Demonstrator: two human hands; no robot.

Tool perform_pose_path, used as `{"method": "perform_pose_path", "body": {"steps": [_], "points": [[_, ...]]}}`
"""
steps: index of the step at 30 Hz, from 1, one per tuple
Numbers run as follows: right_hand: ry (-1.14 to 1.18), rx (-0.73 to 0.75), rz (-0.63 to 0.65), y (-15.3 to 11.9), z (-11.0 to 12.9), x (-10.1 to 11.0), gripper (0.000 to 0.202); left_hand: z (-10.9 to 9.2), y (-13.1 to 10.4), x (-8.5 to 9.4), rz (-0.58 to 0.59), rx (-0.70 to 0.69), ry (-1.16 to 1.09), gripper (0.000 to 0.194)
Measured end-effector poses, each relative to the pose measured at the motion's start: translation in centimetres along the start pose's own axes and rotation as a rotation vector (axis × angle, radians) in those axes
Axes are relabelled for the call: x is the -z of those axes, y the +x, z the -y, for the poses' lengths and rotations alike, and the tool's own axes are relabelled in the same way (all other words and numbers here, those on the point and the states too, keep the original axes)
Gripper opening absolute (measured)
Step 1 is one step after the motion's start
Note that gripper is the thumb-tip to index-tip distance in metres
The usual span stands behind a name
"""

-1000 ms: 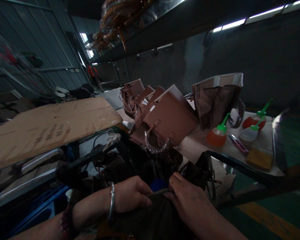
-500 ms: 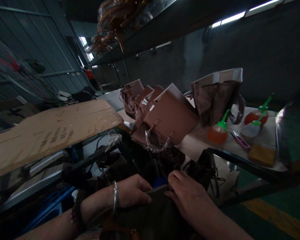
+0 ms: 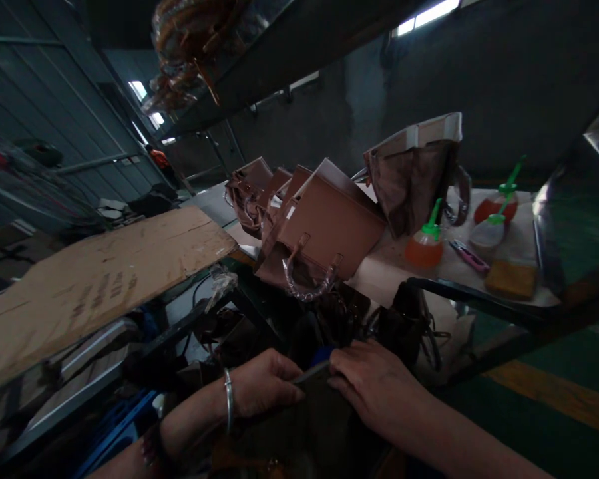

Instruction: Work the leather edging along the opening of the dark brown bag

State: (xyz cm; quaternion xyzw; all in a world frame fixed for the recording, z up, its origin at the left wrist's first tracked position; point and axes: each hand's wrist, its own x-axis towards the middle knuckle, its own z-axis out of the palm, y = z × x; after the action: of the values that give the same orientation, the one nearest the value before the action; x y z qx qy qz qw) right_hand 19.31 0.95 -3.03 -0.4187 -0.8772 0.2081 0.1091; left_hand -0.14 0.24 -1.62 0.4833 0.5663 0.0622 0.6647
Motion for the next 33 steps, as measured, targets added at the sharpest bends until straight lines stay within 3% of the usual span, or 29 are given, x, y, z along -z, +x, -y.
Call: {"method": "perform_pose_path", "body": {"steps": [3,11,22,33], "points": [[-0.059,-0.051,-0.011,0.2,0.1,0.0,0.008,0.3,0.2,0.0,0.055,-0.011,-0.015,0.026],[-0.203,0.041,-0.111,0.2,-0.2,-0.6,0.013,-0.1,0.4,-0.5,0.169,-0.014,-0.058,0.029],[-0.211,0.102,-0.22,0.0,-0.9,-1.7,0.016,-0.2,0.5,-0.6,0.173,-0.014,-0.028,0.033],[-0.207,0.139,-0.245,-0.3,-1.2,-1.1,0.007,-0.9,-0.1,-1.5,0.157,-0.012,-0.008,0.033]]}}
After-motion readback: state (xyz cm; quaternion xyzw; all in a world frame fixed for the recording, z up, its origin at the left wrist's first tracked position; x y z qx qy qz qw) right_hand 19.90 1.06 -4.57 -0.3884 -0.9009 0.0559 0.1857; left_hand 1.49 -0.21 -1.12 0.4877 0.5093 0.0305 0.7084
